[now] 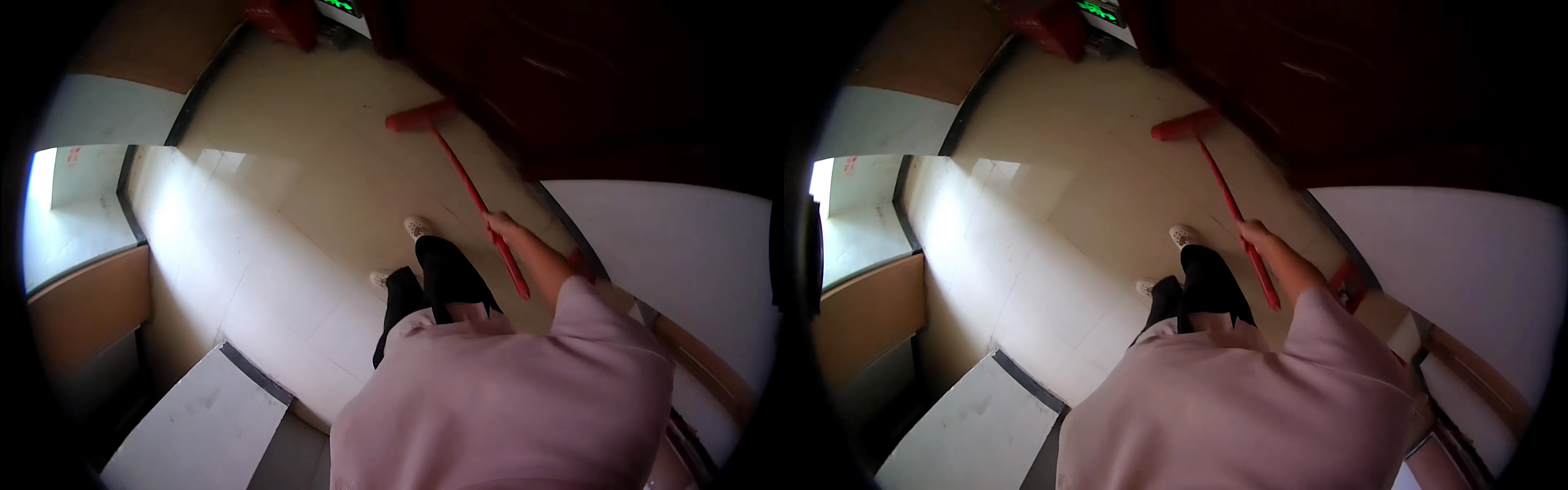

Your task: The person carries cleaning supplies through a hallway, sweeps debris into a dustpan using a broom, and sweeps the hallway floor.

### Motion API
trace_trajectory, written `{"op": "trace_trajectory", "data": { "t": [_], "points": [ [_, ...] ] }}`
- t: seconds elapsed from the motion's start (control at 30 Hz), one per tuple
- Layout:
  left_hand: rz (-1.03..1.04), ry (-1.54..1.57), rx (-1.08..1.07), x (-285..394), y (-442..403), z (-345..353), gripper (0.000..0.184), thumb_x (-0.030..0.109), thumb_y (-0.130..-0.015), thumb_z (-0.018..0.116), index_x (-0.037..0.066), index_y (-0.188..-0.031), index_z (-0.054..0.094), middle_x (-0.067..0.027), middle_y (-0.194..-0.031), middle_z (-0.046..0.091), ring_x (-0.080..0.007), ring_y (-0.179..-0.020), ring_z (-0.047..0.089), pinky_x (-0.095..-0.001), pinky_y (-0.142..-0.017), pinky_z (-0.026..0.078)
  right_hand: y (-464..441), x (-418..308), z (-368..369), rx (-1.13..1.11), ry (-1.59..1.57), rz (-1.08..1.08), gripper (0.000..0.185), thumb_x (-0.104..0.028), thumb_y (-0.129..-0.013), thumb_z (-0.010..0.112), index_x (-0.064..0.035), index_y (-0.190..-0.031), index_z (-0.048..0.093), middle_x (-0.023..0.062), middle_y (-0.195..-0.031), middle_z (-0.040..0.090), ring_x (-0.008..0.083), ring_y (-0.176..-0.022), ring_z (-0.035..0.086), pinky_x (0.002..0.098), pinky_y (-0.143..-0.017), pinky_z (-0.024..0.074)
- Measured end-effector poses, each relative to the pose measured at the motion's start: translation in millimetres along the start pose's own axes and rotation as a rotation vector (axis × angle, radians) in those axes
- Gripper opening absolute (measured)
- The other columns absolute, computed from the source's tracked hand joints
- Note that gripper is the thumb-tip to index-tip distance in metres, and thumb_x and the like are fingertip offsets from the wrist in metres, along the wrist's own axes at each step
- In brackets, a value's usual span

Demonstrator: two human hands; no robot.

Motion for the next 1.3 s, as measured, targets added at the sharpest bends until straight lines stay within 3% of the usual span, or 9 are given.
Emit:
{"op": "trace_trajectory", "data": {
  "t": [0.13, 0.2, 0.37, 0.57, 0.63, 0.87, 1.1, 1.23, 1.3],
  "points": [
    [0.011, -0.013, -0.056, -1.0, -7.4, -3.5, 0.036, 0.028, -0.068, 0.046, 0.001, -0.091, 0.04, -0.0147, -0.093, 0.04, -0.0272, -0.082, 0.043, -0.0329, -0.069, 0.036, 85.6, 92.3, -18.4, -0.053, -0.13, 0.17, 0.03, -0.029, -0.079, 0.036, -0.0069, -0.059, 0.039, 0.005, -0.047, 0.04, 0.0144, -0.034, 0.038, 0.0271, -0.033, 0.0315],
    [0.016, -0.017, -0.082, -2.8, -8.7, -5.9, 0.037, 0.028, -0.068, 0.047, 0.0, -0.092, 0.04, -0.0149, -0.094, 0.04, -0.0269, -0.083, 0.043, -0.0327, -0.07, 0.036, 126.8, 110.4, -35.4, 0.078, 0.06, 0.132, 0.03, -0.029, -0.079, 0.036, -0.004, -0.064, 0.043, 0.0067, -0.05, 0.043, 0.0147, -0.036, 0.041, 0.0271, -0.034, 0.0341],
    [0.012, 0.003, -0.119, -17.1, -11.8, -9.7, 0.04, 0.029, -0.067, 0.048, -0.001, -0.094, 0.04, -0.0154, -0.096, 0.04, -0.0263, -0.085, 0.042, -0.0321, -0.071, 0.036, 191.9, 130.0, -19.0, 0.104, 0.074, 0.084, 0.031, -0.03, -0.079, 0.036, -0.0017, -0.069, 0.045, 0.008, -0.052, 0.046, 0.014, -0.037, 0.043, 0.0257, -0.035, 0.0356],
    [-0.03, 0.079, -0.131, -56.0, -1.7, -13.0, 0.044, 0.03, -0.067, 0.049, -0.002, -0.096, 0.039, -0.016, -0.098, 0.04, -0.0256, -0.088, 0.042, -0.0314, -0.073, 0.035, 148.3, 100.1, 10.9, 0.039, 0.033, -0.033, 0.028, -0.03, -0.077, 0.04, -0.0022, -0.079, 0.044, 0.0055, -0.052, 0.042, 0.0128, -0.038, 0.04, 0.0254, -0.036, 0.0352],
    [-0.047, 0.131, -0.127, -73.9, 4.4, -11.2, 0.046, 0.031, -0.067, 0.049, -0.002, -0.097, 0.039, -0.0162, -0.099, 0.04, -0.0253, -0.088, 0.042, -0.0311, -0.074, 0.035, 138.5, 76.7, 18.9, 0.091, 0.054, -0.09, 0.029, -0.03, -0.078, 0.037, -0.0052, -0.063, 0.04, 0.0044, -0.046, 0.039, 0.0128, -0.034, 0.038, 0.0258, -0.033, 0.0333],
    [-0.094, 0.383, -0.113, -145.2, 25.3, 17.3, 0.05, 0.032, -0.066, 0.05, -0.003, -0.1, 0.039, -0.0169, -0.102, 0.041, -0.0245, -0.091, 0.042, -0.0303, -0.076, 0.035, 113.7, 27.5, 72.7, -0.051, 0.321, -0.179, 0.03, -0.028, -0.078, 0.036, -0.0075, -0.056, 0.036, 0.0034, -0.044, 0.038, 0.0123, -0.032, 0.035, 0.0252, -0.031, 0.03],
    [-0.067, 0.572, -0.132, -155.4, 15.3, 44.1, 0.055, 0.034, -0.066, 0.052, -0.005, -0.102, 0.038, -0.0176, -0.104, 0.041, -0.0236, -0.095, 0.041, -0.0294, -0.078, 0.034, 78.3, 11.2, 119.9, -0.113, 0.348, -0.029, 0.031, -0.029, -0.08, 0.035, -0.0087, -0.057, 0.033, 0.0017, -0.044, 0.033, 0.0096, -0.033, 0.03, 0.0204, -0.03, 0.0269],
    [-0.04, 0.608, -0.113, -152.2, 32.6, 33.2, 0.063, 0.036, -0.064, 0.053, -0.007, -0.106, 0.035, -0.0197, -0.107, 0.039, -0.0229, -0.098, 0.039, -0.0291, -0.081, 0.032, 51.8, 20.8, 157.2, -0.276, 0.188, 0.182, 0.025, -0.025, -0.079, 0.037, -0.0086, -0.059, 0.035, 0.0005, -0.045, 0.034, 0.009, -0.036, 0.033, 0.0204, -0.033, 0.0294],
    [-0.039, 0.667, -0.073, -162.6, 29.8, 20.6, 0.061, 0.035, -0.064, 0.053, -0.007, -0.105, 0.036, -0.0194, -0.106, 0.04, -0.0227, -0.097, 0.039, -0.0292, -0.081, 0.032, 42.3, 11.9, 176.7, -0.244, 0.289, 0.055, 0.021, -0.023, -0.076, 0.038, -0.0086, -0.061, 0.034, 0.0045, -0.045, 0.035, 0.0121, -0.033, 0.032, 0.024, -0.03, 0.0271]
  ]
}}
Point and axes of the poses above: each hand's wrist, its own y-axis away from the middle knuckle, its own z-axis out of the palm, x = y × z, the point moved 10 cm from there along -y, towards the middle knuckle
